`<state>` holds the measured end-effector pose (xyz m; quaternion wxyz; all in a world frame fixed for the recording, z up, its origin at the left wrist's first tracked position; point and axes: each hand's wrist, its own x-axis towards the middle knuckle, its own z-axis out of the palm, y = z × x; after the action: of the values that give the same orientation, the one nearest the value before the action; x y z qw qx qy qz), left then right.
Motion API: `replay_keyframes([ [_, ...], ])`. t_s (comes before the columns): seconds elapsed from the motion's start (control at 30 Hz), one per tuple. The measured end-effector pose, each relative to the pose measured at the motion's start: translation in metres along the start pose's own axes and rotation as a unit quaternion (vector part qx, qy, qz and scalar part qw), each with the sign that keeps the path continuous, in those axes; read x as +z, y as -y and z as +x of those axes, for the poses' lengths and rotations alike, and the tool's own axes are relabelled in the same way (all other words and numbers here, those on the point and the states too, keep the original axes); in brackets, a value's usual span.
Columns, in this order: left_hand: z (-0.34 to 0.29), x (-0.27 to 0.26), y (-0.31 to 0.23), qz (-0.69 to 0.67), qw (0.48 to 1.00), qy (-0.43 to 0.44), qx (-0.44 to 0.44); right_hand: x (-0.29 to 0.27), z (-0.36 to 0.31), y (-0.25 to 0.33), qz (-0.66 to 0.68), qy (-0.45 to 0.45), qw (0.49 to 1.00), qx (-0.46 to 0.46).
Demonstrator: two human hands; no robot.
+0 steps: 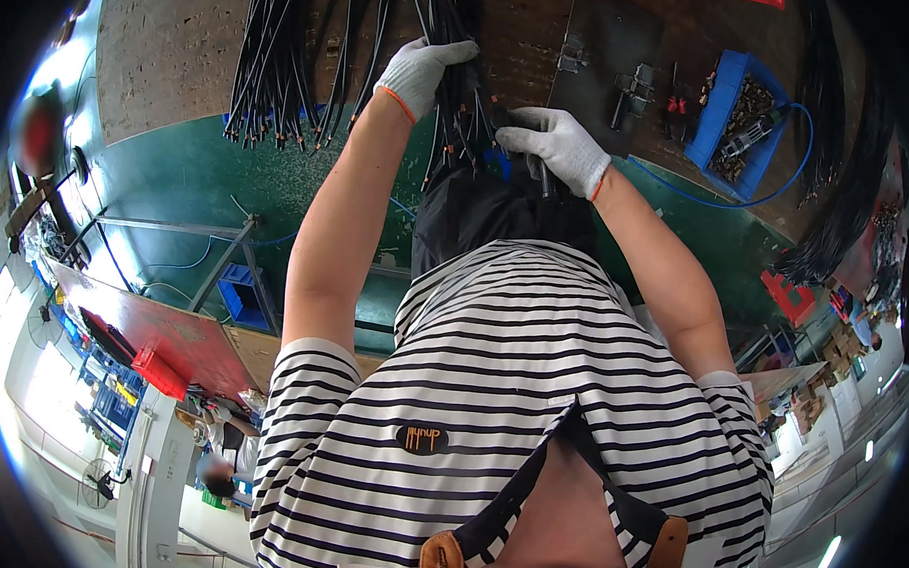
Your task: The person assembles bundles of electrical cables by applying protective cable sleeves or connectors with a connector tool.
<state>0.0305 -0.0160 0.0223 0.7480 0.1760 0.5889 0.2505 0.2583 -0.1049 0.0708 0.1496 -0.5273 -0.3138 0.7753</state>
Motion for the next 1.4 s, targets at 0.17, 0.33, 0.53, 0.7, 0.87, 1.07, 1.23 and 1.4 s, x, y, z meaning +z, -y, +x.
replay_keyframes([
  [0.17, 0.003, -0.003, -0.002, -0.028, 0.999, 0.019, -0.013, 0.013, 0.026, -0.003, -0.016, -0.053, 0.998, -0.032],
  [0.33, -0.002, -0.012, -0.008, 0.006, 1.000, -0.014, -0.018, 0.027, 0.078, 0.013, 0.028, -0.078, 0.995, -0.059],
  [0.53, -0.016, -0.037, -0.023, 0.006, 0.999, -0.046, -0.024, 0.005, 0.182, 0.028, -0.148, -0.174, 0.969, -0.095],
  [0.7, -0.015, -0.062, -0.021, 0.073, 0.997, 0.000, 0.021, 0.006, 0.173, 0.092, -0.190, -0.269, 0.935, -0.132],
  [0.87, 0.000, -0.068, -0.015, -0.079, 0.994, -0.001, -0.069, -0.083, 0.101, 0.048, -0.279, -0.386, 0.865, -0.160],
  [1.07, -0.002, -0.054, -0.020, -0.035, 0.996, -0.008, -0.080, -0.159, -0.006, -0.041, -0.380, -0.437, 0.813, 0.062],
  [1.23, -0.008, -0.040, -0.025, 0.014, 0.998, -0.017, -0.051, -0.147, 0.002, -0.061, -0.415, -0.399, 0.807, 0.134],
  [1.4, 0.004, -0.045, -0.014, 0.011, 0.999, -0.014, -0.046, -0.133, 0.011, -0.059, -0.390, -0.360, 0.846, 0.041],
])
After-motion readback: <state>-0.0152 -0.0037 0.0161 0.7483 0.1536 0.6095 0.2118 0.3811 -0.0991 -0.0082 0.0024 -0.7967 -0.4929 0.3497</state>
